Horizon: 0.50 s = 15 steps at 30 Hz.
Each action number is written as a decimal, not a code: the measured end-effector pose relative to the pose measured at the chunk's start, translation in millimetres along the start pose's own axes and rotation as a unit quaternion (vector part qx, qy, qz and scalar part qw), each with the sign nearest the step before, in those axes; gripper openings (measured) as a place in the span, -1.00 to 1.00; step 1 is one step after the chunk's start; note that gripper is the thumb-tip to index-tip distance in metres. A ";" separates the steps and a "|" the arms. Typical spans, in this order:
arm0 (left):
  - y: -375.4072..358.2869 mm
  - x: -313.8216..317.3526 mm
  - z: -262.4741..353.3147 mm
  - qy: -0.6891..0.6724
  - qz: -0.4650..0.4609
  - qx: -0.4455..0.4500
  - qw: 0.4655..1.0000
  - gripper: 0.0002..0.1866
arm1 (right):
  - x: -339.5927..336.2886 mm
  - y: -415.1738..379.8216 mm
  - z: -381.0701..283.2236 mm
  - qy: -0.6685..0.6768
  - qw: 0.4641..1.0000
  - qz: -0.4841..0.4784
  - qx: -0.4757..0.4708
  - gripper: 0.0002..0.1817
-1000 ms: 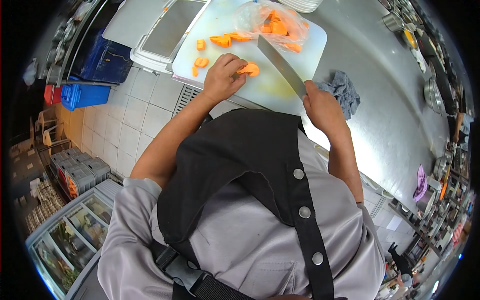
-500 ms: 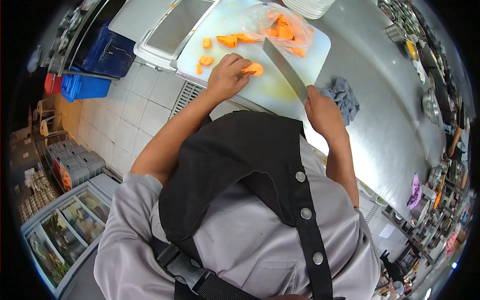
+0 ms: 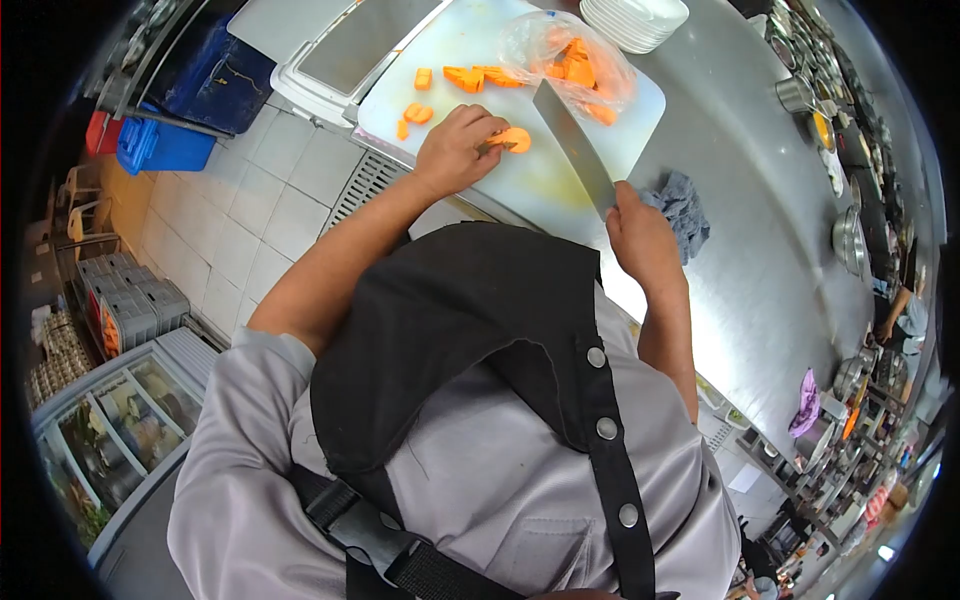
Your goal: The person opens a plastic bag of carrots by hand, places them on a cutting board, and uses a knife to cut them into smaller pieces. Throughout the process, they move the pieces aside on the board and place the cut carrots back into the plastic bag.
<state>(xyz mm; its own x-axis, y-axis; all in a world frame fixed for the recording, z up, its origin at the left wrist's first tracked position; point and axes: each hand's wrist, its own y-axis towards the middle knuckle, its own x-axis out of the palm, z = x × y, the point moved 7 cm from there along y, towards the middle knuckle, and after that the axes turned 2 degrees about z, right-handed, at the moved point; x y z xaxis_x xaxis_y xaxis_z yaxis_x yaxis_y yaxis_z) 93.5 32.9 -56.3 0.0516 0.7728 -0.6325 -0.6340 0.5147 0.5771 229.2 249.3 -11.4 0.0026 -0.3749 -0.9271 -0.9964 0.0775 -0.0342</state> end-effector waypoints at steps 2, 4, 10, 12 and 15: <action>0.1 1.2 -1.7 -0.004 -0.009 -0.009 1.000 -0.68 | 0.4 0.4 0.9 0.001 1.000 -0.004 0.003 -0.85; 2.3 0.5 -5.1 -0.015 -0.007 -0.024 1.000 -0.69 | 0.9 0.8 2.0 -0.004 1.000 -0.006 0.000 -0.84; 5.8 -0.3 -18.7 -0.104 0.012 -0.092 0.990 -0.74 | 2.0 2.6 6.4 -0.009 0.999 -0.028 0.022 -0.76; 5.4 1.1 -22.0 -0.137 0.000 -0.120 0.983 -0.75 | 2.5 2.4 7.0 -0.010 0.998 -0.048 0.041 -0.67; 5.7 0.0 -21.1 -0.144 -0.014 -0.114 0.983 -0.75 | 3.4 1.6 5.8 -0.014 0.997 -0.054 0.047 -0.67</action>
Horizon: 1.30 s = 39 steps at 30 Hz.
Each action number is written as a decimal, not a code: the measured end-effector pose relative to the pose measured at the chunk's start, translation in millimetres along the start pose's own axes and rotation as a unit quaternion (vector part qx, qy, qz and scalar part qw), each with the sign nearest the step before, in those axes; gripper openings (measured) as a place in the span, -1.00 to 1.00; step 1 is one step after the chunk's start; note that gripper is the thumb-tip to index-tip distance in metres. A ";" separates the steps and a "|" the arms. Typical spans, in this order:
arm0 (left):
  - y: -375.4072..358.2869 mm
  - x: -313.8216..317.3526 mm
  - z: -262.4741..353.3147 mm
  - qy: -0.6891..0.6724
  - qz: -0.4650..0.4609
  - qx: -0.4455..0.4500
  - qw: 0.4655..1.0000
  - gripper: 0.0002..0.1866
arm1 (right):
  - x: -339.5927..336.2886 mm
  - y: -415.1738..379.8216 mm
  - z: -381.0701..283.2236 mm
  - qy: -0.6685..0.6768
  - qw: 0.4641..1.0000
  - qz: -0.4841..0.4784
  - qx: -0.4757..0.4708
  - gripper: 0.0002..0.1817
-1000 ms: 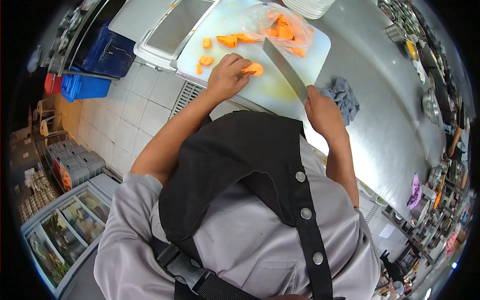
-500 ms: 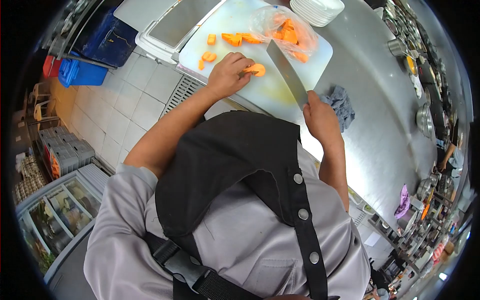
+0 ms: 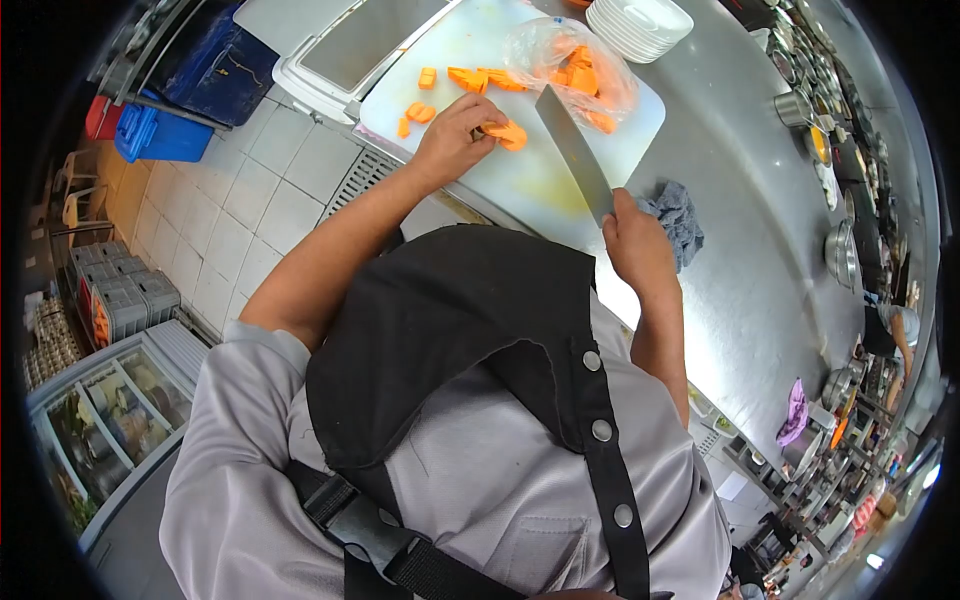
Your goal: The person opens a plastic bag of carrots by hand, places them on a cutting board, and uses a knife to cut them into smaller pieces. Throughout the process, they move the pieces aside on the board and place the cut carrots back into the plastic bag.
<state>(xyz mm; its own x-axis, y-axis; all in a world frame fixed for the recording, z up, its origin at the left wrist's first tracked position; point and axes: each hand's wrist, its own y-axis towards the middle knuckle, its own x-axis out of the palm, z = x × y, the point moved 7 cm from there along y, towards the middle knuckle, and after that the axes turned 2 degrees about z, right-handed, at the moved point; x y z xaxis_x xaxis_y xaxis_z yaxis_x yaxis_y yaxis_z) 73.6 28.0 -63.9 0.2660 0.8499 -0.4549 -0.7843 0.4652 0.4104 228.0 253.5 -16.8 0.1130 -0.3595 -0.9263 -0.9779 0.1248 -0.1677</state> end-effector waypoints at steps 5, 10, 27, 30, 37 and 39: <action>-1.7 -1.6 -4.6 -0.032 -0.003 -0.028 0.999 -0.76 | 2.2 0.8 1.9 0.006 1.000 0.007 -0.013 -0.68; -2.1 -2.5 -7.2 -0.033 0.007 -0.031 0.999 -0.77 | 0.4 0.3 -0.2 0.003 1.000 0.011 -0.015 -0.68; 1.0 -2.3 -14.2 0.015 0.013 -0.046 0.999 -0.77 | -2.9 -1.0 -3.4 0.006 0.998 0.042 -0.044 -0.80; 1.2 -2.4 -14.1 0.030 0.014 -0.041 0.999 -0.77 | -4.5 -1.0 -4.5 0.007 0.998 0.040 -0.042 -0.81; -0.8 0.8 -25.6 0.011 0.012 -0.101 0.995 -0.74 | -0.3 -2.2 -2.8 0.005 0.999 0.031 -0.034 -0.76; -0.6 0.4 -24.7 0.013 0.013 -0.099 0.995 -0.74 | -1.3 -2.8 -5.4 -0.004 0.998 0.046 -0.047 -0.84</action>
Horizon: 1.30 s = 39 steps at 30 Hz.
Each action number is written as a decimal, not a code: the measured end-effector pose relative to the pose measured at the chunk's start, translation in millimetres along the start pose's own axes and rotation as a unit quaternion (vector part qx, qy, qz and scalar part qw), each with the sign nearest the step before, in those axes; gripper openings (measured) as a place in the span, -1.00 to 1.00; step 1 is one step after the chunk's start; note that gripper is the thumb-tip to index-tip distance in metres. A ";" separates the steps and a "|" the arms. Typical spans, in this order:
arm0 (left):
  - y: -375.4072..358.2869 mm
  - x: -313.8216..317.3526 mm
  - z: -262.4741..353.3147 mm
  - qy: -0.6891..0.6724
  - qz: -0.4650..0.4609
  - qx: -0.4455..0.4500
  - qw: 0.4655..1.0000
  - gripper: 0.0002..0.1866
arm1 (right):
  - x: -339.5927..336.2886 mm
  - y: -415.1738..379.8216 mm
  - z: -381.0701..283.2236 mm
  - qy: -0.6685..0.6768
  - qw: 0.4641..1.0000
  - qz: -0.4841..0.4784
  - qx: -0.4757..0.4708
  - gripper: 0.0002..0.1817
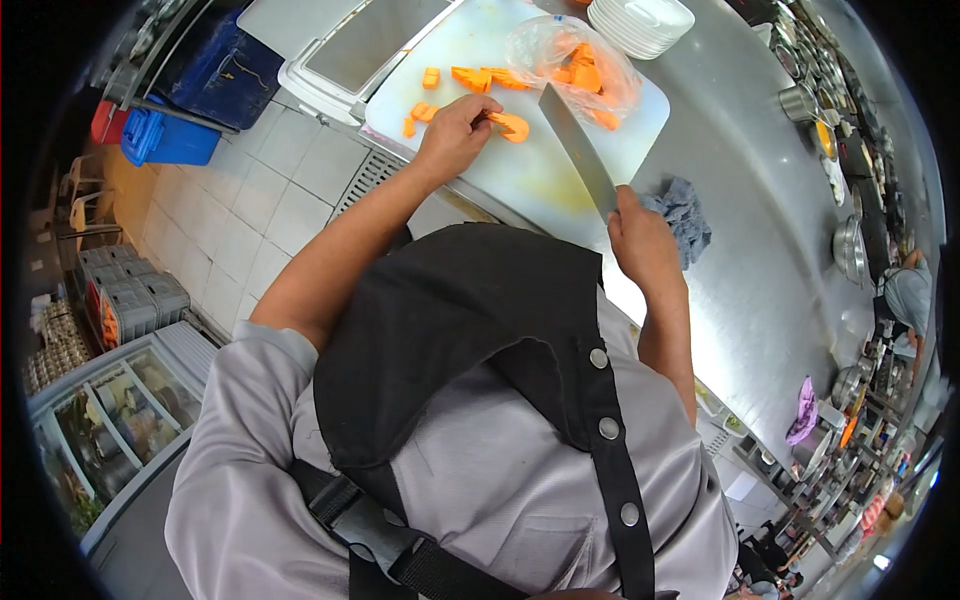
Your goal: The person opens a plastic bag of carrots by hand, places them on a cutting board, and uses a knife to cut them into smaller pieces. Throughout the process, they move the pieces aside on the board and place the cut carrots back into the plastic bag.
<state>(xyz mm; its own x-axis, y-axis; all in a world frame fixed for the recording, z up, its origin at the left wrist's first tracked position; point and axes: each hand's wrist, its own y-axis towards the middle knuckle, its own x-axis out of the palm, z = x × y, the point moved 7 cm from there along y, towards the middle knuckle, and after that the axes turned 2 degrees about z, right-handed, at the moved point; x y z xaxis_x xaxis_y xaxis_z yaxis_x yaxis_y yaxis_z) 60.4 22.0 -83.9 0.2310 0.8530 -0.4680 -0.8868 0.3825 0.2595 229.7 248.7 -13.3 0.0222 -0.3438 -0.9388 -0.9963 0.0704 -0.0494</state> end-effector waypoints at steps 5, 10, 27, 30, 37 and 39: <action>-0.5 -3.9 10.2 0.023 0.029 0.050 0.998 -0.75 | 0.5 -1.0 1.8 0.002 1.000 0.006 -0.002 -0.82; -0.3 -2.3 8.6 0.014 0.024 0.034 0.999 -0.76 | 3.7 -2.2 3.9 0.000 1.000 0.009 -0.006 -0.80; 2.6 0.6 -2.2 0.004 0.034 0.020 0.999 -0.76 | -0.8 -2.9 0.6 0.010 1.000 0.001 0.005 -0.84; 1.2 0.3 0.0 -0.003 0.038 0.023 0.999 -0.76 | -1.3 -3.1 0.7 0.008 1.000 0.004 0.005 -0.85; 1.7 0.4 0.7 0.007 0.031 0.014 0.999 -0.76 | 2.3 -1.7 5.4 0.019 0.999 -0.020 0.028 -0.75; 1.7 -0.2 1.5 0.005 0.032 0.015 0.999 -0.77 | 1.9 -1.5 5.1 0.019 0.999 -0.021 0.028 -0.75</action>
<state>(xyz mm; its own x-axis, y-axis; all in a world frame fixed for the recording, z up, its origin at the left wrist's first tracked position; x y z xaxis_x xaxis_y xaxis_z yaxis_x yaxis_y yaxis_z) 59.5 23.1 -82.1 0.1696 0.8726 -0.4581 -0.8870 0.3377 0.3150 231.7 252.7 -16.8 0.0594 -0.3828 -0.9219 -0.9882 0.1078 -0.1085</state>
